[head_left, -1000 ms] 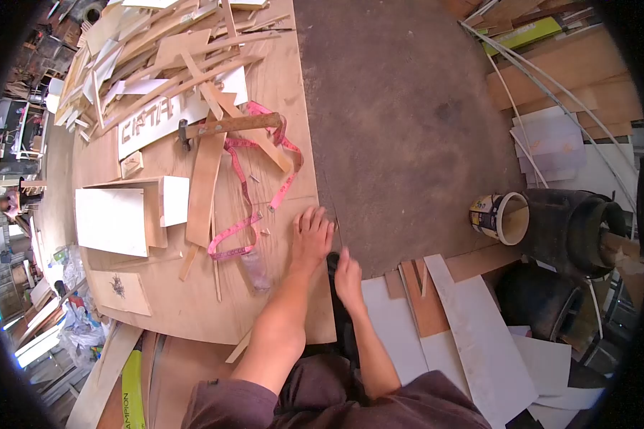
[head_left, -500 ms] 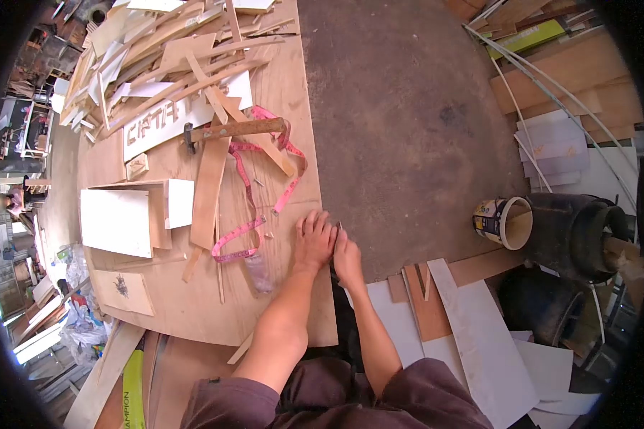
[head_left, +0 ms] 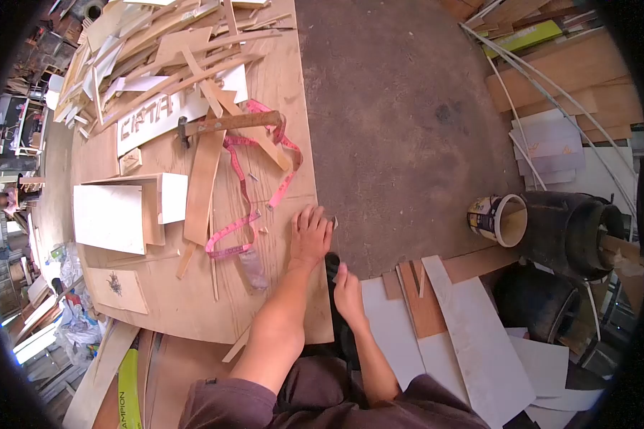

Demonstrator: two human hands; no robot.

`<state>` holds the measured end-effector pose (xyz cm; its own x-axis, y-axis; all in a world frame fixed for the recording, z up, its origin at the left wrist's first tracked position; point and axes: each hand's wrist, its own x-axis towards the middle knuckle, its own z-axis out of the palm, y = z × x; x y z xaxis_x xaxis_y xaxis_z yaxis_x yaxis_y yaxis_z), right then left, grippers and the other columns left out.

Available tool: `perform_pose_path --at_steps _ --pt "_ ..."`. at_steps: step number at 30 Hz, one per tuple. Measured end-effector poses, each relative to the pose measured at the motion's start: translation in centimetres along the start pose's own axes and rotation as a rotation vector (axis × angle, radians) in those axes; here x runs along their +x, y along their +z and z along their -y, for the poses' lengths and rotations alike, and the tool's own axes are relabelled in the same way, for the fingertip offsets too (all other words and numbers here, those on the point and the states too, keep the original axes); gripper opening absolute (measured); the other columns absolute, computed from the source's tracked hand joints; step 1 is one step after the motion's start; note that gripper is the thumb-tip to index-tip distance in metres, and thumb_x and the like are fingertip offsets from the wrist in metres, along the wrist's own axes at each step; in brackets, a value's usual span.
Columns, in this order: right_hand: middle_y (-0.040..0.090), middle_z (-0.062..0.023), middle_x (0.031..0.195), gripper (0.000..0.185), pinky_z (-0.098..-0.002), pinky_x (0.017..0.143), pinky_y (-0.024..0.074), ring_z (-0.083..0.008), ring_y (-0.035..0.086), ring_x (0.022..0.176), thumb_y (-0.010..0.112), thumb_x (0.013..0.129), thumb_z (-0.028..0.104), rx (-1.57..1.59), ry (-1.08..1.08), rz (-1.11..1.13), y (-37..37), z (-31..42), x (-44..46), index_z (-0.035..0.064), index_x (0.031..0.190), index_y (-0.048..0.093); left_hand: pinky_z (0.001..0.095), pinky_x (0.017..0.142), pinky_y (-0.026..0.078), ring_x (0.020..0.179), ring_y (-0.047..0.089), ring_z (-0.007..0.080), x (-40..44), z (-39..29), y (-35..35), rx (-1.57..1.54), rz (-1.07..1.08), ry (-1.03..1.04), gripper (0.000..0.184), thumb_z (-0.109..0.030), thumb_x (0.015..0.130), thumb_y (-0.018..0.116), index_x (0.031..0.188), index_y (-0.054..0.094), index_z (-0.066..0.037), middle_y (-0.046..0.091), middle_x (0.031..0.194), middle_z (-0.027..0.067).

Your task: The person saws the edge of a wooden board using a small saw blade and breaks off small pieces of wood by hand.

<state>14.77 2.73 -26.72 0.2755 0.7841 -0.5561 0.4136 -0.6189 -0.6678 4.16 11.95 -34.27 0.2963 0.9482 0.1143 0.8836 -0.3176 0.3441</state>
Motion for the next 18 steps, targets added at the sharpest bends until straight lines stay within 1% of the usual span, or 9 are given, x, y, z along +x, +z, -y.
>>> perform_pose_path --at_steps 5,6,8,10,11,14,16,17,18 --pt "0.060 -0.0365 0.086 0.062 -0.0543 0.072 0.0459 -0.0547 0.058 0.088 0.030 0.105 0.038 0.095 -0.074 -0.017 1.3 3.3 7.4 -0.0116 0.085 0.061 0.0482 0.109 0.028 0.130 0.041 0.0260 0.4 0.7 1.1 0.049 -0.061 0.043 0.023 -0.028 0.092 0.055 0.090 0.065 -0.007 0.058 0.128 0.0045" --pt "0.057 -0.0355 0.077 0.061 -0.0525 0.068 0.0439 -0.0521 0.057 0.077 0.030 0.106 0.036 0.155 -0.087 -0.018 1.5 2.6 7.3 -0.0124 0.079 0.056 0.0482 0.109 0.028 0.130 0.041 0.0260 0.6 0.7 0.7 0.055 -0.066 0.050 0.023 -0.028 0.092 0.055 0.090 0.065 -0.007 0.058 0.128 0.0045" --pt "0.056 -0.0335 0.073 0.062 -0.0511 0.067 0.0442 -0.0477 0.060 0.073 0.030 0.106 0.038 0.097 0.011 0.046 0.8 0.3 4.1 -0.0125 0.080 0.055 0.0479 0.109 0.027 0.130 0.041 0.0257 0.6 0.2 -0.1 -0.028 -0.020 0.002 0.023 -0.028 0.092 0.055 0.090 0.065 -0.008 0.057 0.128 0.0040" --pt "0.054 -0.0317 0.070 0.061 -0.0498 0.067 0.0444 -0.0429 0.062 0.071 0.031 0.106 0.038 0.015 0.005 0.019 -0.2 0.1 0.4 -0.0123 0.080 0.054 0.0480 0.109 0.027 0.130 0.041 0.0257 0.5 0.2 0.2 -0.025 -0.021 0.004 0.022 -0.028 0.092 0.055 0.090 0.065 -0.008 0.057 0.128 0.0039" --pt "0.059 -0.0371 0.086 0.059 -0.0552 0.076 0.0451 -0.0550 0.058 0.091 0.032 0.105 0.036 0.024 0.096 0.091 -0.9 1.1 -0.5 -0.0116 0.087 0.061 0.0481 0.109 0.027 0.130 0.042 0.0256 0.5 0.3 0.3 -0.019 -0.015 0.004 0.022 -0.028 0.092 0.055 0.090 0.064 -0.008 0.057 0.128 0.0038" --pt "0.059 -0.0370 0.086 0.058 -0.0550 0.075 0.0450 -0.0548 0.057 0.092 0.033 0.105 0.036 0.007 0.077 0.190 1.0 -0.4 1.2 -0.0114 0.087 0.061 0.0481 0.109 0.027 0.129 0.042 0.0253 0.5 0.2 0.2 -0.005 -0.011 -0.004 0.021 -0.028 0.092 0.056 0.090 0.064 -0.008 0.057 0.127 0.0035" --pt "0.052 -0.0236 0.064 0.062 -0.0454 0.061 0.0441 -0.0279 0.054 0.060 0.035 0.106 0.041 0.045 -0.132 -0.115 2.7 -0.6 2.4 -0.0089 0.074 0.053 0.0479 0.109 0.027 0.130 0.042 0.0254 0.2 -0.1 0.2 0.001 -0.011 0.000 0.021 -0.027 0.092 0.056 0.091 0.064 -0.008 0.057 0.127 0.0036" --pt "0.052 -0.0236 0.064 0.062 -0.0454 0.061 0.0441 -0.0279 0.054 0.060 0.035 0.106 0.041 0.055 -0.141 -0.118 2.5 -0.6 3.1 -0.0089 0.074 0.053 0.0477 0.110 0.027 0.130 0.041 0.0255 0.6 0.3 0.3 0.013 -0.016 0.009 0.020 -0.027 0.091 0.056 0.091 0.064 -0.008 0.058 0.127 0.0037" --pt "0.051 -0.0174 0.061 0.062 -0.0416 0.057 0.0428 -0.0229 0.052 0.058 0.036 0.106 0.042 0.133 -0.029 -0.034 1.6 -0.8 3.6 -0.0063 0.071 0.052 0.0477 0.110 0.027 0.130 0.041 0.0255 1.0 0.6 0.3 0.020 -0.014 0.012 0.020 -0.027 0.091 0.056 0.091 0.064 -0.008 0.058 0.127 0.0037"
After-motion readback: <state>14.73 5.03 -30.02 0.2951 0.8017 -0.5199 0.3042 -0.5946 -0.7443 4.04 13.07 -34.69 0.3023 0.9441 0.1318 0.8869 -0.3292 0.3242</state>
